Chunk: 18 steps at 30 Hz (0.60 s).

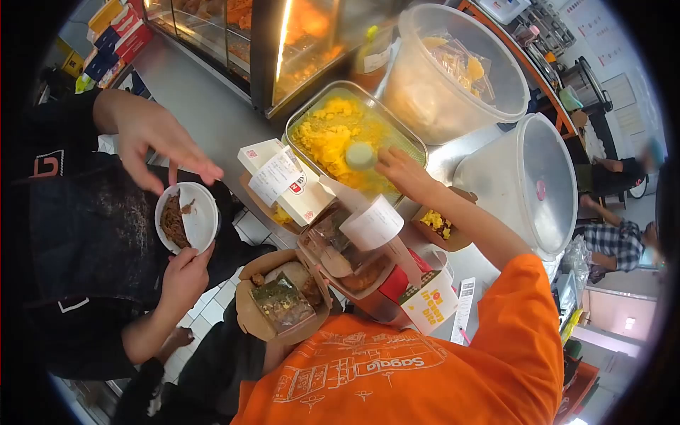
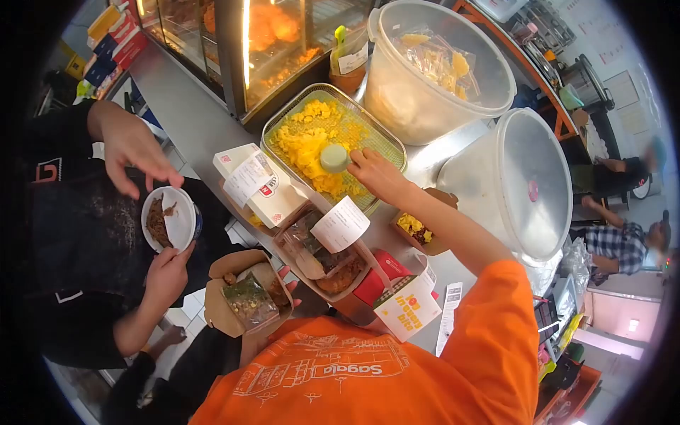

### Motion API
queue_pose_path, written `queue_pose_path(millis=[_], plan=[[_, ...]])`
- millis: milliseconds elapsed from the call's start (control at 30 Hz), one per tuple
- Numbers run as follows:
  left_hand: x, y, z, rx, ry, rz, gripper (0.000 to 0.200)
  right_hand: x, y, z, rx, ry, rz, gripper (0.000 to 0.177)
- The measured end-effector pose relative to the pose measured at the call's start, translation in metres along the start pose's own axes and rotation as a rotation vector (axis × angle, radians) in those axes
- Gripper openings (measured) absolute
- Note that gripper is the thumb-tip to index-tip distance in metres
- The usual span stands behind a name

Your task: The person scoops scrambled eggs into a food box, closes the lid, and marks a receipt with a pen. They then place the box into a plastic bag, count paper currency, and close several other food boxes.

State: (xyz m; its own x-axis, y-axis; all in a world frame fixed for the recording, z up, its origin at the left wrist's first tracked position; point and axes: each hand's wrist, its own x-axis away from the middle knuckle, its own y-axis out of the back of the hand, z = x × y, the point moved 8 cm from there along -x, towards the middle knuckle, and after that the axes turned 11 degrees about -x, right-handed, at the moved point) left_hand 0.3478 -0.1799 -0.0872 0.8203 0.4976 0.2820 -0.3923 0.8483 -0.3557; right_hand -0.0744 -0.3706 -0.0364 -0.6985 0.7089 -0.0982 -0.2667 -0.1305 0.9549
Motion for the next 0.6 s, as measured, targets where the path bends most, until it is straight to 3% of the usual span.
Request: queue_pose_path(millis=[33, 200, 267, 333, 400, 433, 500, 600], plan=[[-0.059, -0.015, 0.021, -0.161, -0.059, 0.025, 0.037, 0.002, -0.001, -0.003, -0.002, -0.008, 0.001, 0.014], [-0.126, 0.054, 0.048, -0.967, -0.35, 0.18, 0.061, 0.007, -0.016, -0.016, 0.3, 0.013, 0.159, 0.009], [-0.147, 0.081, 0.074, -1.285, -0.464, 0.247, 0.071, 0.008, -0.009, -0.021, 0.251, 0.001, 0.157, 0.009], [-0.151, 0.081, 0.075, -1.269, -0.459, 0.261, 0.071, 0.006, 0.009, -0.025, 0.211, -0.005, 0.154, 0.011], [-0.153, 0.08, 0.079, -1.245, -0.454, 0.267, 0.072, 0.008, 0.028, -0.044, -0.031, -0.271, 0.133, 0.013], [-0.152, 0.081, 0.08, -1.235, -0.449, 0.266, 0.072, 0.009, 0.028, -0.045, -0.031, -0.274, 0.137, 0.013], [-0.153, 0.087, 0.076, -1.217, -0.434, 0.266, 0.073, 0.022, 0.042, -0.073, -0.178, -0.588, -0.116, 0.016], [-0.149, 0.131, 0.096, -1.2, -0.416, 0.267, 0.074, 0.039, 0.019, -0.058, -0.11, -0.692, -0.149, 0.015]])
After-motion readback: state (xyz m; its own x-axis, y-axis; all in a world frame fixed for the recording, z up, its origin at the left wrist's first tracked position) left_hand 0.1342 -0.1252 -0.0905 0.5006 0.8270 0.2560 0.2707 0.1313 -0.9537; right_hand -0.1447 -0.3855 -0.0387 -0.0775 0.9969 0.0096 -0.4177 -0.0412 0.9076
